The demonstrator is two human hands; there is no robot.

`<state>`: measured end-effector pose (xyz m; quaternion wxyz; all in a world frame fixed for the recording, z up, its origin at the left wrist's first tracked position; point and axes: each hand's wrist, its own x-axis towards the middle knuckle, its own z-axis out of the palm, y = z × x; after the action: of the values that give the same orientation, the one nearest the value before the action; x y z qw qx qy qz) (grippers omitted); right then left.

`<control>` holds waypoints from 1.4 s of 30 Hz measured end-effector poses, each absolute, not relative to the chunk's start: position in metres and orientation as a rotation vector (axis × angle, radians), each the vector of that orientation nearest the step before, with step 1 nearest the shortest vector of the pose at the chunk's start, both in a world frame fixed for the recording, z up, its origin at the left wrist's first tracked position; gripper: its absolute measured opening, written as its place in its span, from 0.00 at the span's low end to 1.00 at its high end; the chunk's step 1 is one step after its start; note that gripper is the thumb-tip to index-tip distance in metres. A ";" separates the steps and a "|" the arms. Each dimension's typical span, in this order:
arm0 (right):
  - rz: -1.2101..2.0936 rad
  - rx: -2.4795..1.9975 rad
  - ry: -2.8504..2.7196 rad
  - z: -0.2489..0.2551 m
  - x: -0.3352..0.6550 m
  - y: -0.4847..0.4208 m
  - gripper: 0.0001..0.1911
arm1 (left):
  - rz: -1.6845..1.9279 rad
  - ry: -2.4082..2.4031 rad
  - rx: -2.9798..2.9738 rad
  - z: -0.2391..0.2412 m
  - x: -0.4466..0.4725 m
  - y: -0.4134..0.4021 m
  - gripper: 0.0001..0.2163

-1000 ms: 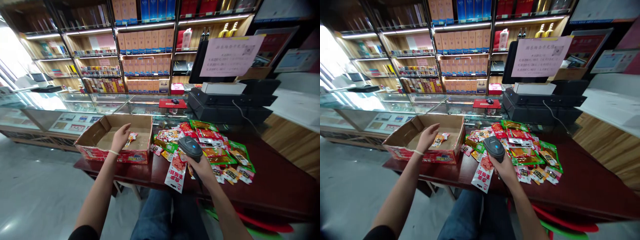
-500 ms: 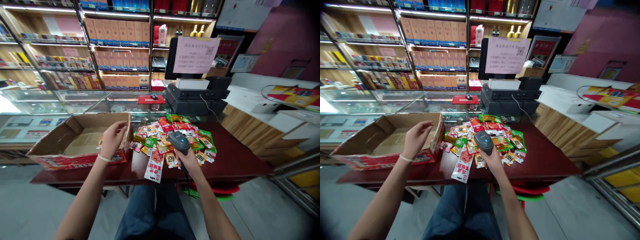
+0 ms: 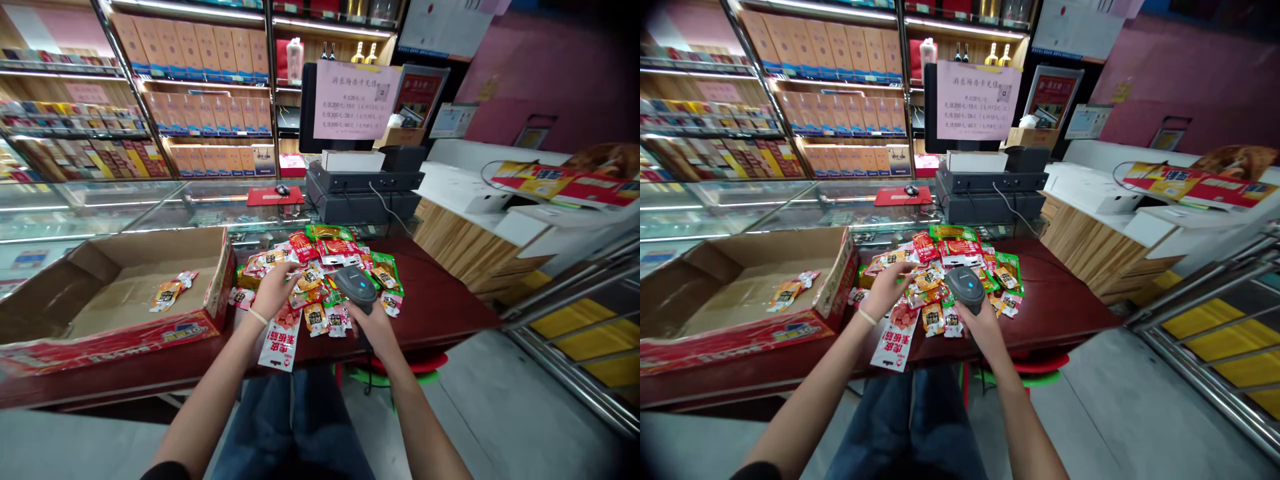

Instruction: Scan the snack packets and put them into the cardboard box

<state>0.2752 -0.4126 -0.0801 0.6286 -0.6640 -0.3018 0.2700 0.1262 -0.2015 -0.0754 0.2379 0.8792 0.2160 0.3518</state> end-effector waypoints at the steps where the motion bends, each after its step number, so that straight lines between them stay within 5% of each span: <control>1: 0.618 -1.526 -0.679 -0.083 0.278 -0.414 0.21 | 0.922 0.585 2.467 -0.082 0.135 -0.203 0.08; 7: 0.630 -1.502 -0.599 -0.105 0.289 -0.416 0.25 | 0.706 0.674 2.795 -0.121 0.169 -0.212 0.21; 12: 0.655 -1.466 -0.598 -0.110 0.292 -0.415 0.26 | 0.675 0.704 2.806 -0.134 0.169 -0.220 0.16; 20: 0.632 -1.448 -0.651 -0.108 0.286 -0.415 0.25 | 0.986 0.809 2.022 -0.136 0.142 -0.218 0.12; 27: 0.624 -1.475 -0.708 -0.107 0.270 -0.409 0.23 | 0.992 0.629 1.046 -0.141 0.127 -0.202 0.22; 42: 0.747 -1.497 -0.791 -0.111 0.237 -0.400 0.26 | 0.984 0.550 1.081 -0.145 0.126 -0.201 0.26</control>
<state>0.2367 -0.4001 -0.1110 0.6017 -0.6462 -0.3414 0.3223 0.1255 -0.2008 -0.1451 0.7101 0.4872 0.2481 0.4436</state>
